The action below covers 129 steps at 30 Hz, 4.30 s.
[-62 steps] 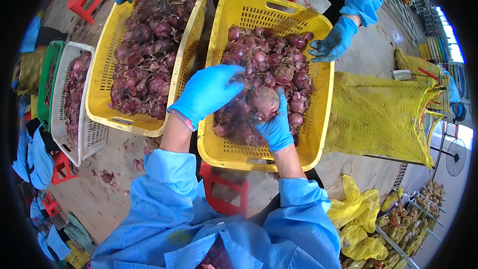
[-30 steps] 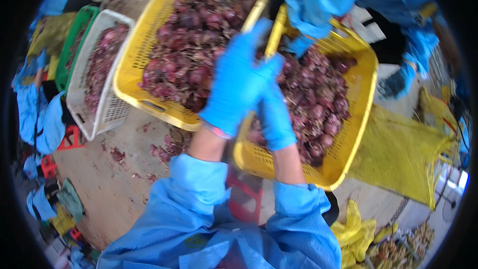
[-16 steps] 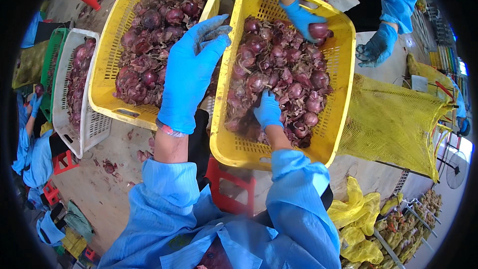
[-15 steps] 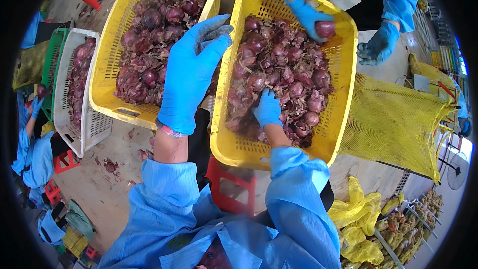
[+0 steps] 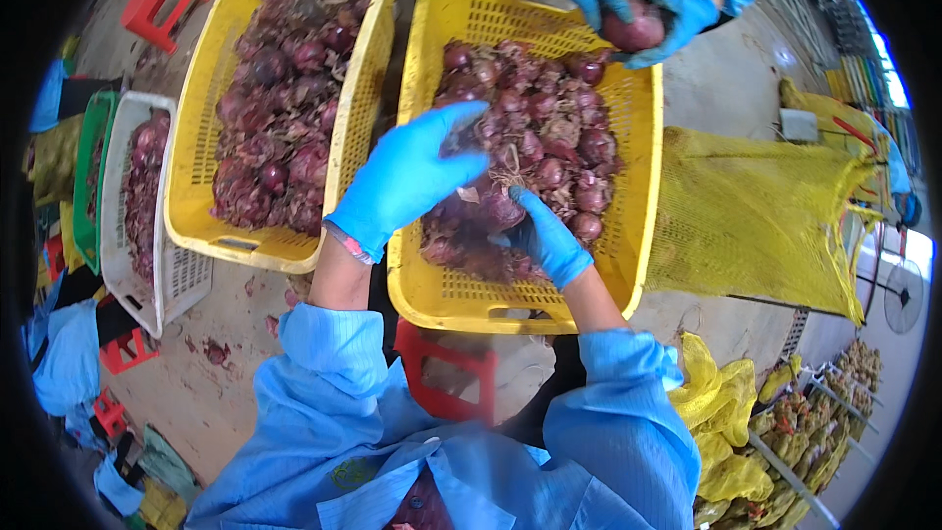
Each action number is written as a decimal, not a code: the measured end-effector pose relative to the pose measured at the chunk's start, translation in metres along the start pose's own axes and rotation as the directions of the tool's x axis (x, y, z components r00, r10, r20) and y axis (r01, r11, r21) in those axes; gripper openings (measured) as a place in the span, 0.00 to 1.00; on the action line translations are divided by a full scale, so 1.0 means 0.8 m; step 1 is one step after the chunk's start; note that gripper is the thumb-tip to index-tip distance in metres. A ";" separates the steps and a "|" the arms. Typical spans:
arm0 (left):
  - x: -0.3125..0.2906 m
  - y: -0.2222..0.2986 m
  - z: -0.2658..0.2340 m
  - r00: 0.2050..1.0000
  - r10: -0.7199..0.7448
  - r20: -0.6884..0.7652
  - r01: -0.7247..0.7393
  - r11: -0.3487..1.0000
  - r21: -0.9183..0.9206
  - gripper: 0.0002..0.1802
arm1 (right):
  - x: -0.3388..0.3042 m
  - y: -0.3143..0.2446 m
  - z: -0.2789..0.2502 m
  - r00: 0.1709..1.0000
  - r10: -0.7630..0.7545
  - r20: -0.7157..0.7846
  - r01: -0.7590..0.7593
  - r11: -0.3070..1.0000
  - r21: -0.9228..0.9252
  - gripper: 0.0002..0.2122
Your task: The person sorts onions by hand, picking them from yellow crates, peeling off loose skins, and placing selected onions into a mesh bag.
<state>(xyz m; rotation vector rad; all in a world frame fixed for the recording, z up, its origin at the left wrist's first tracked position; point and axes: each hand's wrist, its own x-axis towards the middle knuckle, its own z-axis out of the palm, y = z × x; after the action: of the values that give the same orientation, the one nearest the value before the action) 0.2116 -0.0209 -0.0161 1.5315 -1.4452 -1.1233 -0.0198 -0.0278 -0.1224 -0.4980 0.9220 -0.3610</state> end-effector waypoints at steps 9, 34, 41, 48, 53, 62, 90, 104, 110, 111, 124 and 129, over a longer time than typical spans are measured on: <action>0.005 0.043 0.061 0.940 0.096 0.328 -0.020 0.973 -0.228 0.54 | -0.100 -0.046 0.035 0.833 -0.500 -0.237 0.435 0.856 -0.280 0.25; 0.023 0.040 0.144 0.747 -0.126 0.653 0.610 -0.262 -0.748 0.38 | -0.139 -0.090 0.033 0.681 -0.731 -0.046 0.693 0.663 -0.283 0.37; 0.013 0.035 0.148 0.783 -0.159 0.601 0.551 -0.271 -0.789 0.37 | -0.132 -0.091 0.044 0.717 -0.676 -0.171 0.634 0.734 -0.244 0.30; 0.017 0.071 0.152 0.737 -0.399 0.547 0.625 0.092 -0.775 0.30 | -0.151 -0.104 0.029 0.678 -0.724 -0.127 0.608 0.649 -0.457 0.46; 0.017 0.055 0.155 0.918 -0.262 0.297 0.381 0.790 -0.481 0.25 | -0.150 -0.087 -0.001 0.708 -0.660 -0.250 0.672 0.739 -0.049 0.31; 0.012 0.002 0.136 0.931 -0.028 0.364 -0.131 0.905 0.404 0.20 | -0.319 -0.229 -0.100 0.006 -0.902 -0.431 0.740 0.294 -0.605 0.20; 0.018 0.033 0.051 0.995 -0.090 0.041 0.060 0.880 0.471 0.30 | -0.037 0.023 -0.175 0.783 -0.476 -0.400 -0.512 -0.128 -0.849 0.23; 0.011 0.027 0.027 0.996 -0.088 0.014 0.074 0.907 0.414 0.29 | 0.001 0.051 -0.187 0.614 -0.507 -0.605 -0.555 0.267 -0.788 0.27; 0.017 0.025 0.030 0.992 -0.095 0.079 0.066 0.947 0.314 0.23 | -0.003 0.033 -0.138 0.942 0.016 -0.334 0.063 0.972 0.224 0.28; 0.013 0.016 0.027 0.996 -0.031 0.081 -0.005 0.913 0.408 0.25 | -0.006 0.023 -0.102 0.951 -0.009 -0.309 0.082 0.972 0.222 0.27; 0.010 0.028 0.057 0.917 0.152 0.368 -0.202 0.974 0.101 0.42 | -0.098 -0.055 0.043 0.913 -0.311 -0.264 0.249 0.938 -0.241 0.22; 0.011 0.021 0.076 0.924 0.168 0.344 -0.156 0.986 -0.063 0.39 | -0.093 -0.052 0.049 0.678 -0.711 -0.188 0.506 0.637 -0.582 0.26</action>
<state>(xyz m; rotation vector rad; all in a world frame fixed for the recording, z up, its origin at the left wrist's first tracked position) 0.1484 -0.0280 -0.0223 1.2023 -1.7418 -1.3587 -0.0324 -0.0156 -0.0304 -1.2758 1.2375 -0.9108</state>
